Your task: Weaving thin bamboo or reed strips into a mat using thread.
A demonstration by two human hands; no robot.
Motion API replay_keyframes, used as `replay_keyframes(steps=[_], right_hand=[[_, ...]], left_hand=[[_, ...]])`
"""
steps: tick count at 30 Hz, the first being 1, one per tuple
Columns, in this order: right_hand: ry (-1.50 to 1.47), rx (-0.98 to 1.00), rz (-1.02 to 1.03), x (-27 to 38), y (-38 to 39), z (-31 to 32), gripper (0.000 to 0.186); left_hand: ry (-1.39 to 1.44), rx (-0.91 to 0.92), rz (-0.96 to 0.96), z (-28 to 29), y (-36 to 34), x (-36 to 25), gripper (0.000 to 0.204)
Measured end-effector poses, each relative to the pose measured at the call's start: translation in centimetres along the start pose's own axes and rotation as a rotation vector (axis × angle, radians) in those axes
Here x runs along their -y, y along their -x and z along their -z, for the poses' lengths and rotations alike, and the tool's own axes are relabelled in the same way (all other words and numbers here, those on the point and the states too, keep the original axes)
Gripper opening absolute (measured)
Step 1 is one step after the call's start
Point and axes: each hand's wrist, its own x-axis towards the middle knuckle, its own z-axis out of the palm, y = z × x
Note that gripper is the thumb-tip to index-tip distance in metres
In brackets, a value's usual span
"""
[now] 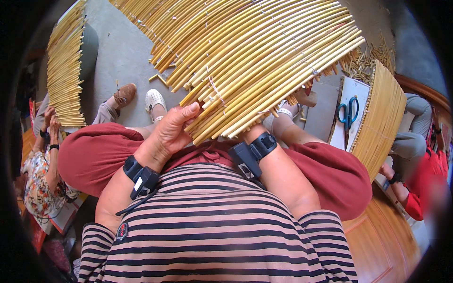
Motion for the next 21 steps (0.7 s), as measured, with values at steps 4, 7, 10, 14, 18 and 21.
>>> replay_keyframes(steps=[4, 7, 10, 14, 18, 21], right_hand=[[0.012, -0.024, -0.002, 0.3, 0.2, 0.5, 0.051], [0.019, -0.041, 0.0, 0.5, 0.6, 0.7, 0.05], [0.018, -0.039, -0.009, 0.0, 0.2, 0.9, 0.05], [0.025, -0.044, -0.018, 0.1, 0.3, 0.9, 0.05], [0.034, -0.057, -0.009, 0.5, 0.7, 0.8, 0.05], [0.027, -0.039, -0.019, -0.3, 0.3, 0.9, 0.049]], left_hand=[[-0.026, -0.049, -0.014, -0.8, -0.4, 0.0, 0.052], [-0.014, -0.096, -0.033, -1.1, -0.6, -0.2, 0.049], [-0.014, -0.138, -0.005, -0.9, -0.5, -0.3, 0.048], [-0.019, -0.174, -0.038, -0.9, -0.6, 0.0, 0.045], [-0.006, -0.196, -0.111, -1.2, -1.0, 0.4, 0.042], [0.007, -0.258, -0.14, -0.6, -0.8, 0.8, 0.041]])
